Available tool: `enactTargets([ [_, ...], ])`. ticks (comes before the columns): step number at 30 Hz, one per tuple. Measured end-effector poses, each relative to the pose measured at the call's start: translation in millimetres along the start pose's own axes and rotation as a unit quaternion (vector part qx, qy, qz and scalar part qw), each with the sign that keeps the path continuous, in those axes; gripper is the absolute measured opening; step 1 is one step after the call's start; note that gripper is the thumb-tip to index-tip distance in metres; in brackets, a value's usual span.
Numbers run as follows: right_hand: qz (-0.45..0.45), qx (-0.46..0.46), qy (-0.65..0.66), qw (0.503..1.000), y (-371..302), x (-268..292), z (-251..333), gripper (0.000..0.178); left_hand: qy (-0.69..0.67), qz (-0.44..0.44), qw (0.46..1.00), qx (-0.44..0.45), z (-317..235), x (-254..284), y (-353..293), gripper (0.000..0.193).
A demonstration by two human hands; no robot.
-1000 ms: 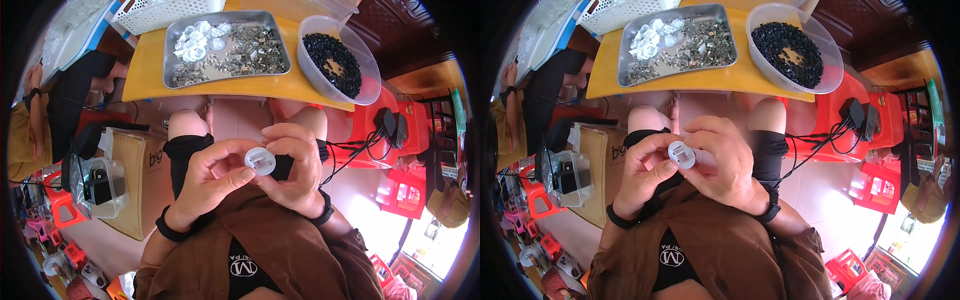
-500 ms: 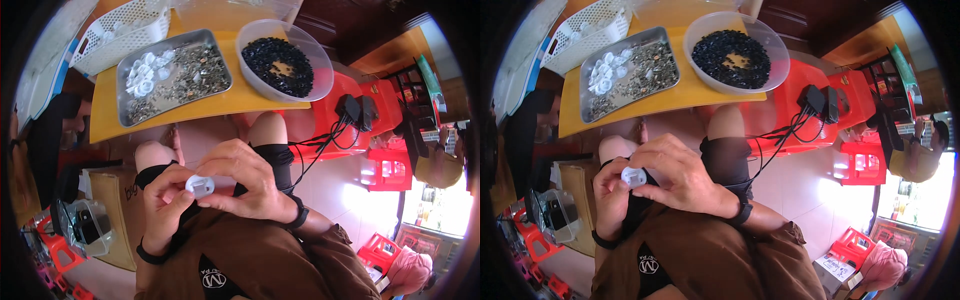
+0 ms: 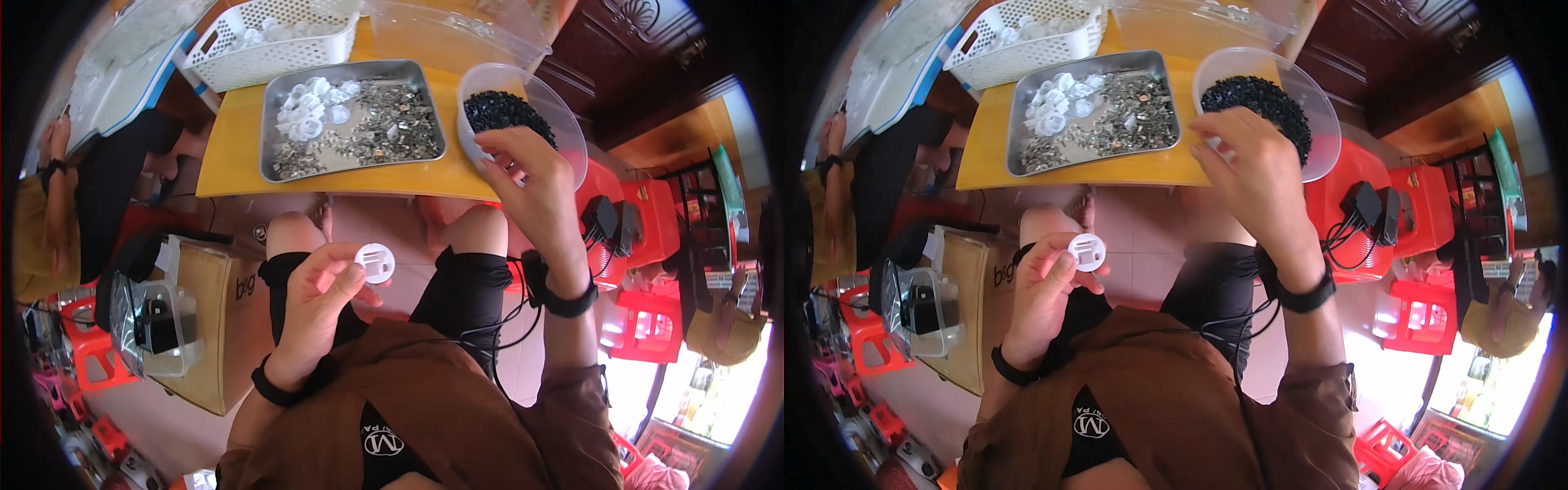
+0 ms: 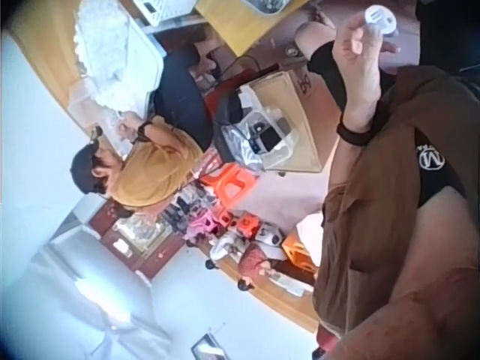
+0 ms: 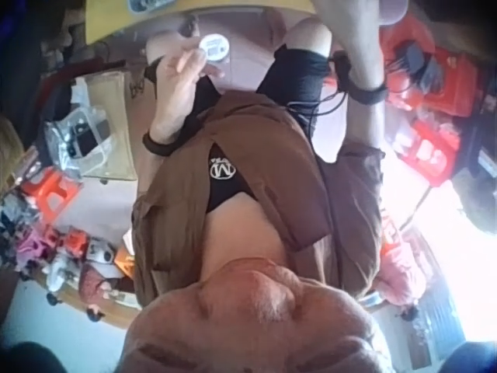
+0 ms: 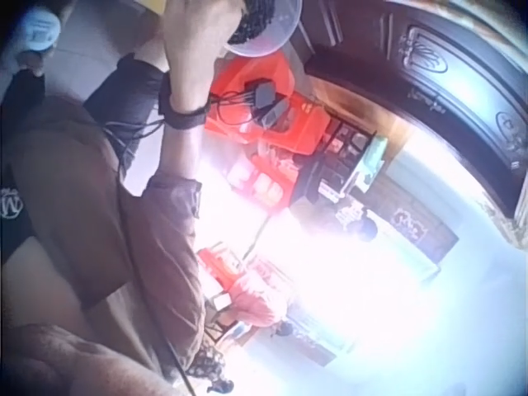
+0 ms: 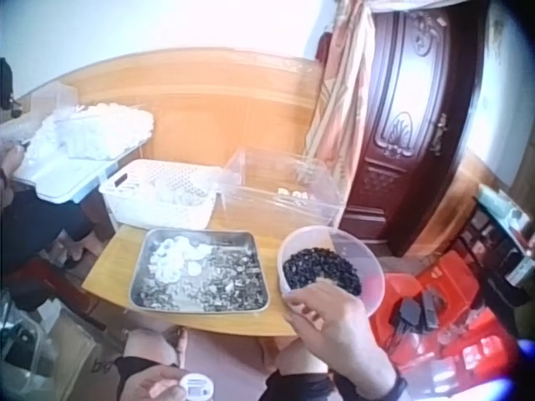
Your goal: Assembling small plastic and rubber components of a shoe by hand.
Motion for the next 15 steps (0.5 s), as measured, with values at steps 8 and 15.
enactTargets([
  [8, 0.058, 0.135, -0.160, 0.976, 64.2, -120.9, 21.8, 0.019, 0.023, -0.011, 1.000, -0.002, -14.2, 9.8, -14.9, 0.027],
  [15, 0.165, 0.180, -0.179, 0.953, 75.4, -186.6, 29.0, 0.024, -0.001, -0.035, 0.999, -0.010, -14.9, 26.2, -18.2, 0.024],
])
Point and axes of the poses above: each hand's wrist, its own y-axis towards the middle knuckle, its own x-axis out of the back of the hand, z = x × y, the point moved 10 cm from there along y, towards the middle knuckle, and after that the axes turned 12 degrees about -y, right-handed, at the moved point
